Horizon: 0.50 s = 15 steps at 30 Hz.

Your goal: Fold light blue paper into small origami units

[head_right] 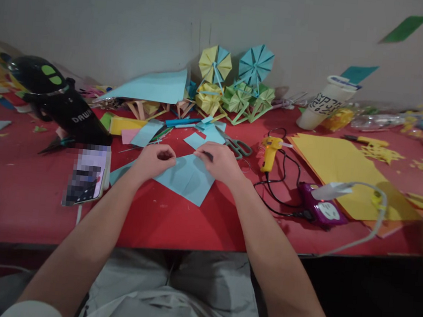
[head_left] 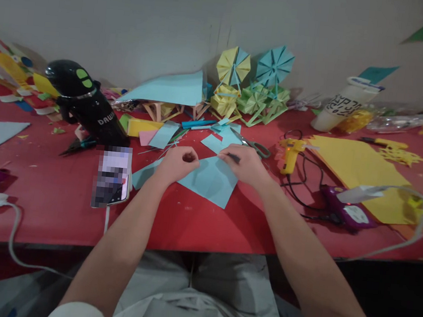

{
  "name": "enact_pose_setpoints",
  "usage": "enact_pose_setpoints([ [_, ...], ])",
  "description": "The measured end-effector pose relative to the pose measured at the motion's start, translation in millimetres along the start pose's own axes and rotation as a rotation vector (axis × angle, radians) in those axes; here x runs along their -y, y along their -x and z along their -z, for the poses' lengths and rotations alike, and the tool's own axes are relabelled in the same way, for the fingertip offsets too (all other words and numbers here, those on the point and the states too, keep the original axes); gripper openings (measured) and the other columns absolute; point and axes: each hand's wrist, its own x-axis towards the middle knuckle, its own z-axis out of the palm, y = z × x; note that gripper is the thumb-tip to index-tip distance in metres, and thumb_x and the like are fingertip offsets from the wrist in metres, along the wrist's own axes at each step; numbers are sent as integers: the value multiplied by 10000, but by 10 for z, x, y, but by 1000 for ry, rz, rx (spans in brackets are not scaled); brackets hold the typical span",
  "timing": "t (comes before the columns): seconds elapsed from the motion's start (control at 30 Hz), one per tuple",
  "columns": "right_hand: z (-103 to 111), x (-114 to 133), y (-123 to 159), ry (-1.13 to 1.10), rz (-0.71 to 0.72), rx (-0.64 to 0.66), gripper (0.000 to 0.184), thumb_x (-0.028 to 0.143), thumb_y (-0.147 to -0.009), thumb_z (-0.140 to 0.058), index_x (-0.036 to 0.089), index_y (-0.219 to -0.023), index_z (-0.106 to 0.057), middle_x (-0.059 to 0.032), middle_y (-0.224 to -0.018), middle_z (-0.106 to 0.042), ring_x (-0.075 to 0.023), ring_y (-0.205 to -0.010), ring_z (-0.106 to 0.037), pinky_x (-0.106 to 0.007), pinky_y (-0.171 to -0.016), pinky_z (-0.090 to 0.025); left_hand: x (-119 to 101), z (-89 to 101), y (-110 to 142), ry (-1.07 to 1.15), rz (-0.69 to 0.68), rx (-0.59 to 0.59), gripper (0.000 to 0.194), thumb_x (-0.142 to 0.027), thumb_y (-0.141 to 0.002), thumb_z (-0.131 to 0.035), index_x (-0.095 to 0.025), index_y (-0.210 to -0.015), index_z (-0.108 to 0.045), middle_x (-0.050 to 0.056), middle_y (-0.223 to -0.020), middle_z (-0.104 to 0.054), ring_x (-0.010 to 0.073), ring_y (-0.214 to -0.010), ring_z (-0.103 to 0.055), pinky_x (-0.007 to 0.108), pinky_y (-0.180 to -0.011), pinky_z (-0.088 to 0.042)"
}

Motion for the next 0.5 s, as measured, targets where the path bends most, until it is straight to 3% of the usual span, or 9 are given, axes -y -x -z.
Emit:
enact_pose_setpoints([
  [0.27, 157, -109, -3, 64, -46, -78, 187, 288, -882, -571, 191, -771, -687, -59, -805, -708, -190, -736, -628, -315, -696, -450, 23, 99, 14, -76, 69, 23, 71, -236, -690, -592, -183, -668, -634, 7, -678, -649, 141, -663, -570, 277, -639, -425],
  [0.5, 238, -218, 4, 111, -81, -225, 181, 297, -870, -572, 200, -767, -685, -50, -771, -686, -185, -703, -608, -314, -671, -443, 87, 204, 15, -165, 173, -35, 86, -275, -692, -622, -200, -652, -638, 37, -734, -680, 169, -684, -586, 302, -639, -422],
])
